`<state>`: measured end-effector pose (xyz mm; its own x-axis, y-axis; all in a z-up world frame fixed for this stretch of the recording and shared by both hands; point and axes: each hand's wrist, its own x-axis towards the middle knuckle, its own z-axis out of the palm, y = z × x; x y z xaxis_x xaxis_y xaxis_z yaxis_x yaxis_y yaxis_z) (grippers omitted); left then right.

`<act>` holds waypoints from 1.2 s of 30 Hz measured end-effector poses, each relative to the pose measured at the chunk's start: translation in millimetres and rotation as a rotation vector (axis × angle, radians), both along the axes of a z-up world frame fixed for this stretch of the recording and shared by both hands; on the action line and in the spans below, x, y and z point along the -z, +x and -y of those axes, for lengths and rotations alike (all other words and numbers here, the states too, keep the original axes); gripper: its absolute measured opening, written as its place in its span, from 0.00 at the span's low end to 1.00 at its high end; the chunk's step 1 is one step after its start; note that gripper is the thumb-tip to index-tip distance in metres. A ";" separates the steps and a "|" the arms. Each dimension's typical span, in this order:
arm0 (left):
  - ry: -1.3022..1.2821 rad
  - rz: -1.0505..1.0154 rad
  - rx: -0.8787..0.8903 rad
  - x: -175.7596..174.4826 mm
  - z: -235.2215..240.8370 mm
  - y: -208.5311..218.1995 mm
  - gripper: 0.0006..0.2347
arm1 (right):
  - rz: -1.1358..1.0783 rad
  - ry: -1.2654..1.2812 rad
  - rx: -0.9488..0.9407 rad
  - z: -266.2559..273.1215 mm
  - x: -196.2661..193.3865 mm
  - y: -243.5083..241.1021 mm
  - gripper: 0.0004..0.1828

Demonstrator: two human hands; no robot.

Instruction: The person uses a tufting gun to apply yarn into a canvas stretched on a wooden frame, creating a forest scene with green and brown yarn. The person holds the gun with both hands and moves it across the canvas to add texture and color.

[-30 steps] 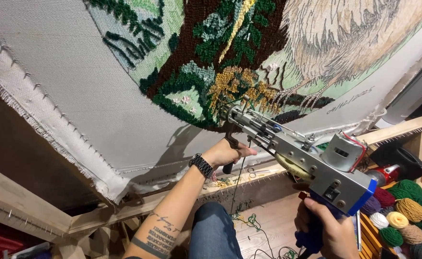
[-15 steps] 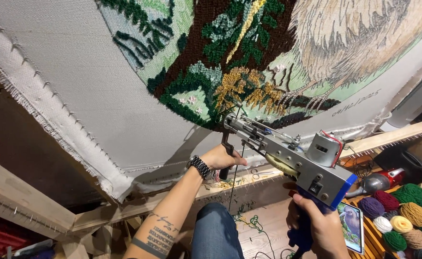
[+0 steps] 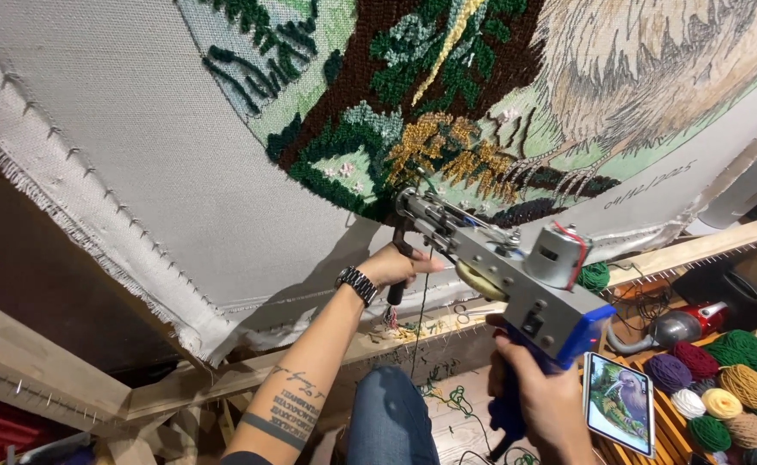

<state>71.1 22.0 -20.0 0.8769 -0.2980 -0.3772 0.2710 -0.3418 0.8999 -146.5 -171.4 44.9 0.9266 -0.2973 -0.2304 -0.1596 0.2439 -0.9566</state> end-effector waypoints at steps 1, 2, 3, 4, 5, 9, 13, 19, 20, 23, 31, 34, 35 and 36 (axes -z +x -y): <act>0.001 0.000 0.003 1.8 -4.4 4.3 0.22 | 0.000 0.001 0.003 -1.3 7.0 2.8 0.17; 0.088 0.056 0.014 3.7 -8.5 9.2 0.17 | 0.009 -0.024 -0.024 -2.6 14.0 6.1 0.07; 0.175 0.113 0.026 5.7 -12.7 14.1 0.15 | 0.017 -0.049 -0.051 -3.9 21.1 9.4 0.08; 0.176 0.112 0.028 10.2 -15.2 20.1 0.15 | 0.017 -0.048 -0.049 -8.0 20.6 11.9 0.08; 0.111 0.144 0.013 14.7 -17.8 25.9 0.18 | -0.011 -0.046 -0.027 -12.2 20.2 14.3 0.09; 0.042 0.173 0.008 6.8 -26.7 24.0 0.24 | 0.178 0.116 -0.067 -18.0 34.7 26.1 0.14; 0.085 0.103 0.190 18.6 -27.8 38.3 0.36 | 0.158 0.141 -0.075 -24.9 17.9 22.8 0.15; 0.229 0.176 -0.049 -23.7 -30.4 8.4 0.27 | 0.086 0.262 -0.077 -25.6 12.7 23.9 0.12; 0.266 0.115 -0.055 -30.9 -29.6 5.5 0.28 | 0.076 0.259 -0.075 -25.4 11.1 23.7 0.12; 0.298 0.077 -0.055 -36.7 -29.0 3.3 0.27 | 0.066 0.272 -0.062 -27.0 7.8 21.5 0.11; 0.337 0.113 -0.015 -44.8 -29.7 4.0 0.24 | 0.102 0.332 -0.092 -23.1 16.0 24.5 0.12; 0.316 0.119 -0.048 -40.2 -27.2 5.9 0.24 | 0.019 0.319 -0.059 -26.8 0.5 20.5 0.19; 0.317 0.139 -0.043 -38.1 -26.3 7.4 0.23 | 0.011 0.325 -0.053 -27.0 -1.0 19.5 0.15; 0.317 0.160 -0.041 -36.3 -26.4 9.1 0.23 | 0.003 0.331 -0.048 -27.7 -2.8 19.2 0.11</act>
